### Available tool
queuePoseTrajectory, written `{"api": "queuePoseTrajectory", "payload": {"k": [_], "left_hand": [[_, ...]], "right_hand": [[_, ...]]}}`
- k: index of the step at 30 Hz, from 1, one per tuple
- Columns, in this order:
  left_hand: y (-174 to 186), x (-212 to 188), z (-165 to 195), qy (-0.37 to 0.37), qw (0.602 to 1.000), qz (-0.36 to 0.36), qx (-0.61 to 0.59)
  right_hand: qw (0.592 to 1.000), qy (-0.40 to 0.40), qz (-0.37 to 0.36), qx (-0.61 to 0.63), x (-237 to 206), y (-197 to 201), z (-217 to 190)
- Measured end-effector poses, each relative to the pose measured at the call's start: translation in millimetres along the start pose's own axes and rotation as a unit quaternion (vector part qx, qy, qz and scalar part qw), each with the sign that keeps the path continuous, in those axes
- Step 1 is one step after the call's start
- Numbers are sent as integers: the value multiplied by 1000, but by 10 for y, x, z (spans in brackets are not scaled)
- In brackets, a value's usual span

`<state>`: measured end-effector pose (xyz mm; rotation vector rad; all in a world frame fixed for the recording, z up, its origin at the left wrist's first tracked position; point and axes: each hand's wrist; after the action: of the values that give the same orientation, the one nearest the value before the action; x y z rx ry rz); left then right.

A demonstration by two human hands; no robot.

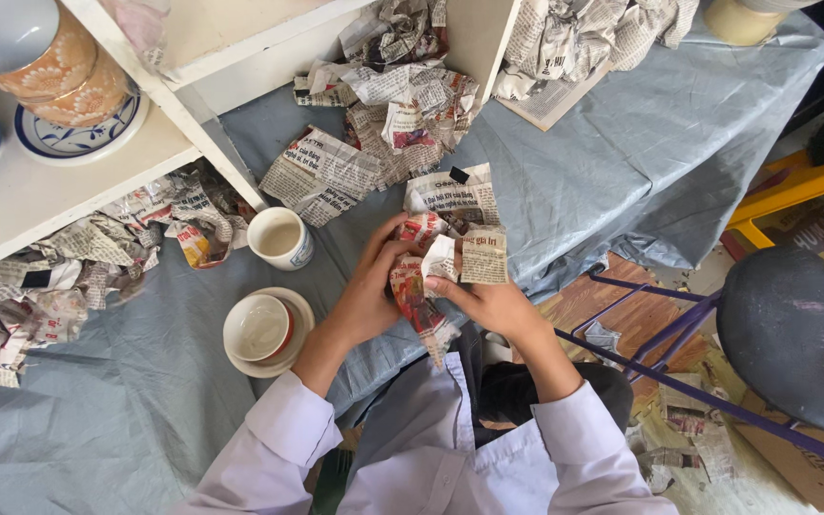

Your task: The person wraps ceramic bowls and cups in sheets of newspaper, crumples and folds the paper around each piece, and places the wrapped pottery onto the shelf above the table.

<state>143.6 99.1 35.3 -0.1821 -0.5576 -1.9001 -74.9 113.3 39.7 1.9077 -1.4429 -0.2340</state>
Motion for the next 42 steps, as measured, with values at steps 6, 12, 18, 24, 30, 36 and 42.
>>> {"api": "queuePoseTrajectory", "payload": {"k": [6, 12, 18, 24, 30, 36, 42], "left_hand": [[20, -28, 26, -104, 982, 16, 158], [1, -73, -72, -84, 985, 13, 147], [-2, -82, -127, -94, 987, 21, 132], [-39, -79, -132, -83, 987, 20, 136], [-24, -39, -149, -97, 989, 26, 110], [-58, -21, -178, -60, 996, 59, 39], [-79, 27, -208, -57, 992, 90, -60]], "right_hand": [[980, 105, 61, -157, -98, -52, -43], [986, 80, 8, -148, -275, -106, -57], [962, 183, 134, -150, -607, -196, -29], [929, 230, 113, -266, -584, -399, 76], [954, 182, 185, -151, -258, -380, 5], [969, -151, 158, 113, -8, -303, -123], [982, -41, 128, 133, 330, -153, 25]]}}
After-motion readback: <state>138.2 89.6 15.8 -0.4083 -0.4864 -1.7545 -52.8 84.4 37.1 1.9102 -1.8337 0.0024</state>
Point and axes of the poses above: each hand's wrist, its own x-axis towards the middle knuckle, its own y-axis out of the back of the hand, z = x × y, and after that the axes turned 7 degrees about -x, right-handed
